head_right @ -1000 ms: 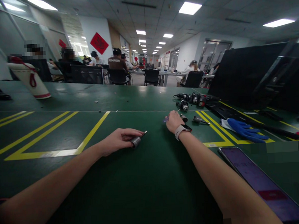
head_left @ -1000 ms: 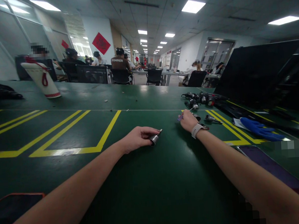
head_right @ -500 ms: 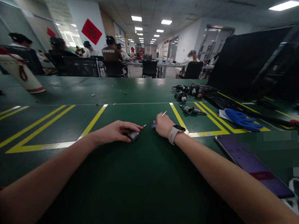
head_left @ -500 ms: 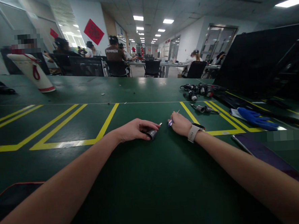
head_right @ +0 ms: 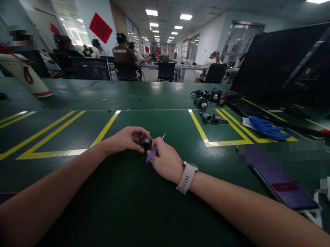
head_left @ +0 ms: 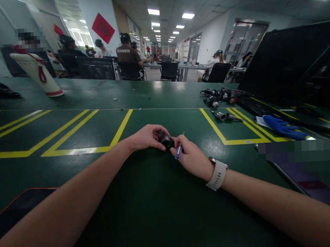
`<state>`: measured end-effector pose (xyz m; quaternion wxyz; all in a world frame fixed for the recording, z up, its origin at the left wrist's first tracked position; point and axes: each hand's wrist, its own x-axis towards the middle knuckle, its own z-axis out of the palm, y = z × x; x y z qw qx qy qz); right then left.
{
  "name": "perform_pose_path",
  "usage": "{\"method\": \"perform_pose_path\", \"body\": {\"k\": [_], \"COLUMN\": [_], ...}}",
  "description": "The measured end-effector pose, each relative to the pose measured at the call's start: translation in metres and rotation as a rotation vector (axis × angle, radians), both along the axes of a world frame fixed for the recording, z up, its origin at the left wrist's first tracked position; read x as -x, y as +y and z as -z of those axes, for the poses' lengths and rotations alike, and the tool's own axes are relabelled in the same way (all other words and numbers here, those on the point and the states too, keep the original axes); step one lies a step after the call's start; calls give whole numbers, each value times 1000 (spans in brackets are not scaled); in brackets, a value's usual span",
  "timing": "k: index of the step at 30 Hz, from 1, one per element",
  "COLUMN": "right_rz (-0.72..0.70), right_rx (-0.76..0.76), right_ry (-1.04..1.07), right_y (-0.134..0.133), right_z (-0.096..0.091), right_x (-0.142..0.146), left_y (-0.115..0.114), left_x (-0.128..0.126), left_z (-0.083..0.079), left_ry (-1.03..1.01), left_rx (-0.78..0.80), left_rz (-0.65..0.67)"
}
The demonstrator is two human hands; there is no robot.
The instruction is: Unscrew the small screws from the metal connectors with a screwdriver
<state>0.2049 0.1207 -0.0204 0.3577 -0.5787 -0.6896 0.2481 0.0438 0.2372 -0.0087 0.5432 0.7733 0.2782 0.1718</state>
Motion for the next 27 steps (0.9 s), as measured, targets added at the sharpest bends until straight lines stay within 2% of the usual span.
{"method": "perform_pose_path", "body": {"k": [5, 9, 13, 17, 20, 23, 25, 27], "right_rz": [22, 63, 92, 87, 86, 94, 98, 106], "right_rx": [35, 67, 92, 101, 101, 80, 81, 97], "right_ry": [355, 558, 622, 640, 636, 628, 648, 677], "right_y": [10, 16, 17, 16, 17, 18, 18, 18], "right_z": [6, 9, 7, 6, 6, 8, 8, 8], "right_x": [-7, -7, -6, -7, -8, -8, -7, -7], "left_y": [-3, -4, -6, -9, -11, -11, -9, -6], "left_x": [-7, -11, -12, -13, -14, -14, -13, -11], "left_z": [2, -3, -14, -20, -21, -19, -15, -9], "left_ry": [3, -7, 125, 201, 198, 166, 136, 81], "left_rx": [-194, -424, -708, -911, -959, -930, -868, -738], "left_rz": [-38, -25, 33, 76, 92, 58, 10, -38]}}
